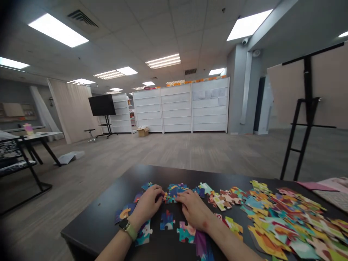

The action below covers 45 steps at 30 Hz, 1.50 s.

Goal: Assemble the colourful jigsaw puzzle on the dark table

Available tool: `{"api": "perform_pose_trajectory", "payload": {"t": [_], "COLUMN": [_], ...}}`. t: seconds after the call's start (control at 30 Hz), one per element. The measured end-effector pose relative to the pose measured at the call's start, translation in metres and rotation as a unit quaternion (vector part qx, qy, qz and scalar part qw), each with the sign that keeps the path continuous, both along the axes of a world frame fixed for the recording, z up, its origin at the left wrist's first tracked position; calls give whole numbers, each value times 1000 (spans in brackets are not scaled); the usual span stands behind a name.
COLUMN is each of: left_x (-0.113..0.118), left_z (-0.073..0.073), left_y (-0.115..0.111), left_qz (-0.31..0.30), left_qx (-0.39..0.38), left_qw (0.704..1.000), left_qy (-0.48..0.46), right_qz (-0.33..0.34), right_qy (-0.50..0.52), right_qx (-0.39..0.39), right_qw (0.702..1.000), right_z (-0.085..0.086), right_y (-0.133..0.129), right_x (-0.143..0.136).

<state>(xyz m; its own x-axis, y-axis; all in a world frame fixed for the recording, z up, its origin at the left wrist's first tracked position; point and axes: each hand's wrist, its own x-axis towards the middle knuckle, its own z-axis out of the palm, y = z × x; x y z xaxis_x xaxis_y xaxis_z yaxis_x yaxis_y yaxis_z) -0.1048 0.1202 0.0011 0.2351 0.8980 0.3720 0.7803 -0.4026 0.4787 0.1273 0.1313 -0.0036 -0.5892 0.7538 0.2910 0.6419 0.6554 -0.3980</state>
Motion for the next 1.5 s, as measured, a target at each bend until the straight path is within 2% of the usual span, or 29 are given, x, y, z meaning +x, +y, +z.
{"api": "perform_pose_trajectory", "payload": {"t": [0.13, 0.4, 0.57, 0.73, 0.83, 0.97, 1.1, 1.17, 1.33, 1.5], "left_x": [4, 4, 2, -5, -12, -14, -7, -4, -9, -15], "left_z": [4, 4, 4, 2, 5, 12, 13, 12, 7, 3], "left_y": [-9, -14, -14, -6, -6, -25, -50, -55, -44, -27], "left_qz": [-35, -28, -48, -67, -48, -24, -98, -111, -91, -55], "left_qx": [2, -1, -5, -18, -9, 9, -38, -55, -44, -11], "left_qw": [999, 997, 996, 995, 998, 1000, 994, 992, 995, 998], "left_qy": [41, 77, 81, 67, 40, 16, 41, 39, 4, 27], "right_qz": [-4, -5, 3, 3, 5, -1, -6, -6, -5, -10], "right_qy": [7, 3, 8, 5, -1, -9, -7, -4, 2, 0], "right_qx": [-2, 4, 15, 18, 20, 22, 18, 19, 20, 19], "right_qw": [1000, 1000, 1000, 1000, 1000, 1000, 1000, 1000, 1000, 1000], "right_z": [-1, 0, -2, -2, -3, -4, -4, -4, -6, -6], "right_y": [-1, -1, 0, 0, 2, 4, 2, 2, 2, 2], "right_x": [1, 0, 1, 1, 1, 1, 0, 0, 1, 1]}}
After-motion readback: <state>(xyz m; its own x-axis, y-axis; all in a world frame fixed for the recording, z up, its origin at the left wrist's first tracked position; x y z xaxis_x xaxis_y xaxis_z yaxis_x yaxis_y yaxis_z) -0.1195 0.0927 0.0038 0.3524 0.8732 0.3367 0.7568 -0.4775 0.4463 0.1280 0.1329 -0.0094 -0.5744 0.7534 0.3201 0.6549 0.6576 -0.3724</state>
